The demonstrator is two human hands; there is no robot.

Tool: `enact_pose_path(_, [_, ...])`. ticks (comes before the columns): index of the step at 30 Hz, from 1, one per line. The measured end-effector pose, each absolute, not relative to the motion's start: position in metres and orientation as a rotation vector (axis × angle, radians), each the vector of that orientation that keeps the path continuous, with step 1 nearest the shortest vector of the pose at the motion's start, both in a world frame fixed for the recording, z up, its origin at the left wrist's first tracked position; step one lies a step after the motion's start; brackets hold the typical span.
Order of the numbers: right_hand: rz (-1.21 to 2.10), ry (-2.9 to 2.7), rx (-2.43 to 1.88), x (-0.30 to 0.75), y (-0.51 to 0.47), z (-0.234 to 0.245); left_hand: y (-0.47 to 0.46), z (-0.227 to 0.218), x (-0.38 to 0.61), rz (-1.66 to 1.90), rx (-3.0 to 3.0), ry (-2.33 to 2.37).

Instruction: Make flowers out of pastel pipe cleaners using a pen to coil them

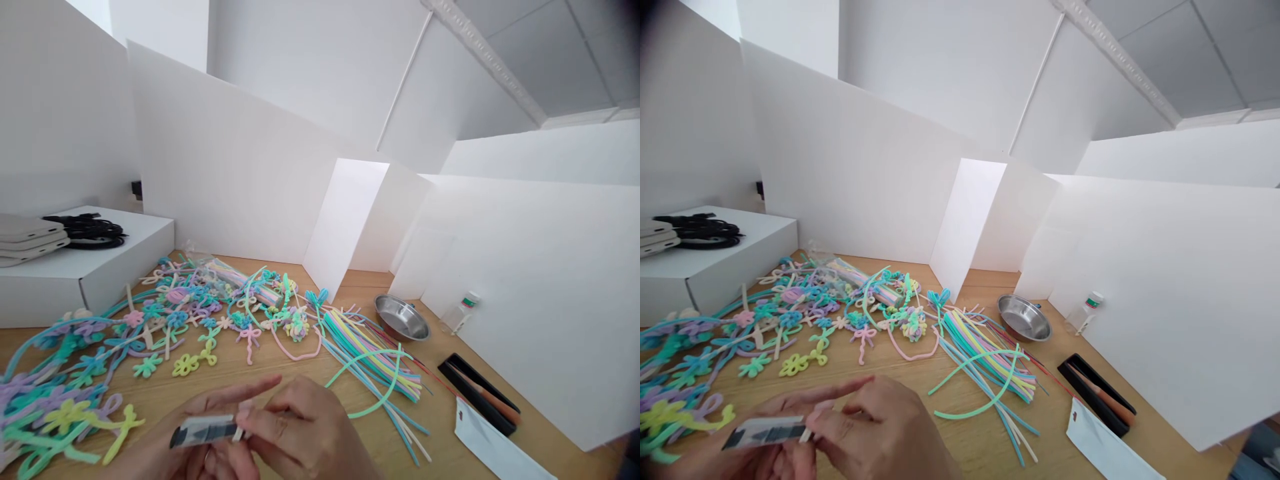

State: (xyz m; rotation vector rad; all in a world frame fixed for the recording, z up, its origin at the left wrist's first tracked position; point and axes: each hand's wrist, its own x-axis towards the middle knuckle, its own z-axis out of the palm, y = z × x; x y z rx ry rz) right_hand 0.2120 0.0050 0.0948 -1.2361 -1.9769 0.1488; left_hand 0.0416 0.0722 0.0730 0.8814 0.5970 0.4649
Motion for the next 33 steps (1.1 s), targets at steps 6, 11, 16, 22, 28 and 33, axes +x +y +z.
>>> enact_pose_path(6, [0.29,-1.851,-1.124,0.215,0.015,0.09,0.092,0.052,0.055,0.518,1.096,0.713])
enact_pose_path(11, [0.514,-1.611,-1.3,0.219,0.018,0.095,0.08,0.07,0.049,1.005,1.501,0.98])
enact_pose_path(16, [0.662,-1.472,-1.292,0.227,0.02,0.096,0.071,0.076,0.054,0.842,1.349,0.852])
enact_pose_path(22, [0.668,-1.457,-1.263,0.227,0.021,0.091,0.072,0.072,0.064,0.828,1.398,0.869])
enact_pose_path(28, [0.713,-1.394,-1.343,0.22,0.023,0.088,0.075,0.073,0.064,0.779,1.363,0.839])
enact_pose_path(33, [0.526,-1.51,-1.456,0.219,0.023,0.085,0.073,0.07,0.067,0.775,1.096,0.84])
